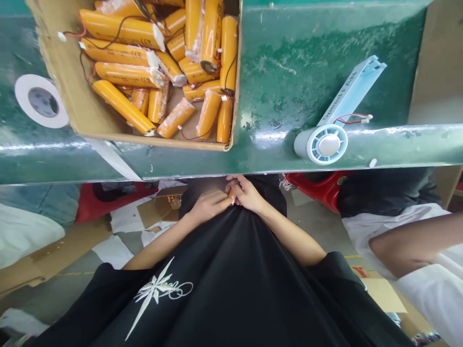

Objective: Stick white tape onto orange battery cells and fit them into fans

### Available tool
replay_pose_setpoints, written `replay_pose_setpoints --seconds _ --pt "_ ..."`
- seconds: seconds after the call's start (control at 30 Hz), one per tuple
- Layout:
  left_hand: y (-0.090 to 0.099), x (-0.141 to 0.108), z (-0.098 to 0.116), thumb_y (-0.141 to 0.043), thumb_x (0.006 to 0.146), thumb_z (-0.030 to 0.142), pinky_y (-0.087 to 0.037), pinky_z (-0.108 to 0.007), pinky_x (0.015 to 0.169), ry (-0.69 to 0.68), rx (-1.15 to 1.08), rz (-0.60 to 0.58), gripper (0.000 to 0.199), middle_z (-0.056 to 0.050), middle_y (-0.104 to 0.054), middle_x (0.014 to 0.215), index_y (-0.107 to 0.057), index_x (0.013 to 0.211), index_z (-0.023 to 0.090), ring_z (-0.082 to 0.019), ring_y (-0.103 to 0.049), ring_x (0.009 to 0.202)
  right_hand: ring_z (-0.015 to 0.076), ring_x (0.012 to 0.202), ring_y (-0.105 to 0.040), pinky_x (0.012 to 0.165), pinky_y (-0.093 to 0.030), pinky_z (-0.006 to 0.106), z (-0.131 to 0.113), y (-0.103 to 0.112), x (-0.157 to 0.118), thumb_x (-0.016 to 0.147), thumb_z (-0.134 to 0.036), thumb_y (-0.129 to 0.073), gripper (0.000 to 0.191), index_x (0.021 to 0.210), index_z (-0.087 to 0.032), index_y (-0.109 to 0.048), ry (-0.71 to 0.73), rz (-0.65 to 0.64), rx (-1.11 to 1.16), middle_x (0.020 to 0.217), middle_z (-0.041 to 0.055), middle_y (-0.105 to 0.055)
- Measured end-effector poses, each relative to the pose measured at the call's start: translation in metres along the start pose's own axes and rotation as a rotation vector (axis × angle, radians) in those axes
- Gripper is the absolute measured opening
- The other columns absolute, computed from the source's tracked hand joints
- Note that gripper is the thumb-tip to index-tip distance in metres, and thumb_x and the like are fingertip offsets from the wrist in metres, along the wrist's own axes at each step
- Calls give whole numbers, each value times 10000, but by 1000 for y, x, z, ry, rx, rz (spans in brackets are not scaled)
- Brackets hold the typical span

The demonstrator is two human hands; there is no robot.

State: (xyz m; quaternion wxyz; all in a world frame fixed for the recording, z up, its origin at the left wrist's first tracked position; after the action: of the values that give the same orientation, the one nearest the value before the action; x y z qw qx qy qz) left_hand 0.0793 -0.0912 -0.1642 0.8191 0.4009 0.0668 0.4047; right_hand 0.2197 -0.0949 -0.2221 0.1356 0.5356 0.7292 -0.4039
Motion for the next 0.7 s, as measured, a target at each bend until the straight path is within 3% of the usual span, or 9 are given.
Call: replay_pose_setpoints --seconds 0.1,0.17,0.3,0.37,0.43,0.53,0.7 --pt "1 1 2 -552 1054 165 -451 -255 668 -42 48 -2 192 20 -656 724 -715 964 213 -118 -596 669 73 417 -489 342 -324 218 3 3 0 952 -694 -603 542 1180 -204 -567 -53 47 40 873 -3 -700" --pt "2 0 -1 -540 1067 207 -458 -259 661 3 47 25 213 10 -647 700 -702 929 196 -123 -597 647 98 468 -538 386 -362 230 1 5 -1 943 -753 -563 590 1133 -197 -615 -38 47 27 851 16 -705" --pt "4 -1 -6 -564 1058 244 -448 -263 622 87 19 95 271 3 -631 656 -640 804 188 -124 -575 586 152 731 -649 655 -522 269 -6 7 -4 847 -723 -741 609 1167 -209 -683 78 1 -217 914 24 -715" --pt "5 -1 -6 -588 1052 254 -435 -262 600 89 11 120 278 14 -614 624 -624 783 191 -121 -557 555 150 688 -629 675 -510 275 -5 7 -5 893 -711 -701 576 1162 -203 -695 85 2 -326 801 -1 -686" --pt "6 -1 -7 -609 1048 286 -428 -261 587 116 3 132 305 23 -587 592 -607 757 195 -118 -544 534 134 574 -574 632 -473 273 -4 7 -5 997 -717 -530 563 1035 -184 -706 70 16 -393 641 -23 -614" --pt "7 -3 -8 -626 1040 304 -435 -260 586 151 -10 118 337 23 -576 584 -585 723 197 -117 -549 532 127 512 -540 603 -450 270 -3 6 -3 1053 -713 -379 638 860 -180 -670 45 15 -429 554 -25 -565" --pt "1 -7 -8 -603 1034 262 -480 -265 633 141 11 63 233 4 -648 664 -650 815 196 -128 -604 595 145 638 -602 636 -472 255 -8 3 1 999 -741 -498 611 1058 -169 -705 28 -77 -433 694 -10 -645"
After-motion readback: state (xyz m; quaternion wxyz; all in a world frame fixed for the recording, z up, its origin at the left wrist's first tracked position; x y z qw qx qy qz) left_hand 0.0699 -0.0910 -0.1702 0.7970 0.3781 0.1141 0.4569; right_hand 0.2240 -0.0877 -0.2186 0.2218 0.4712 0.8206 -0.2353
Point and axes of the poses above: each hand's wrist, its own x-axis towards the middle knuckle, its own y-axis out of the back of the hand, z = x × y, the point moved 5 cm from there along x, towards the middle knuckle
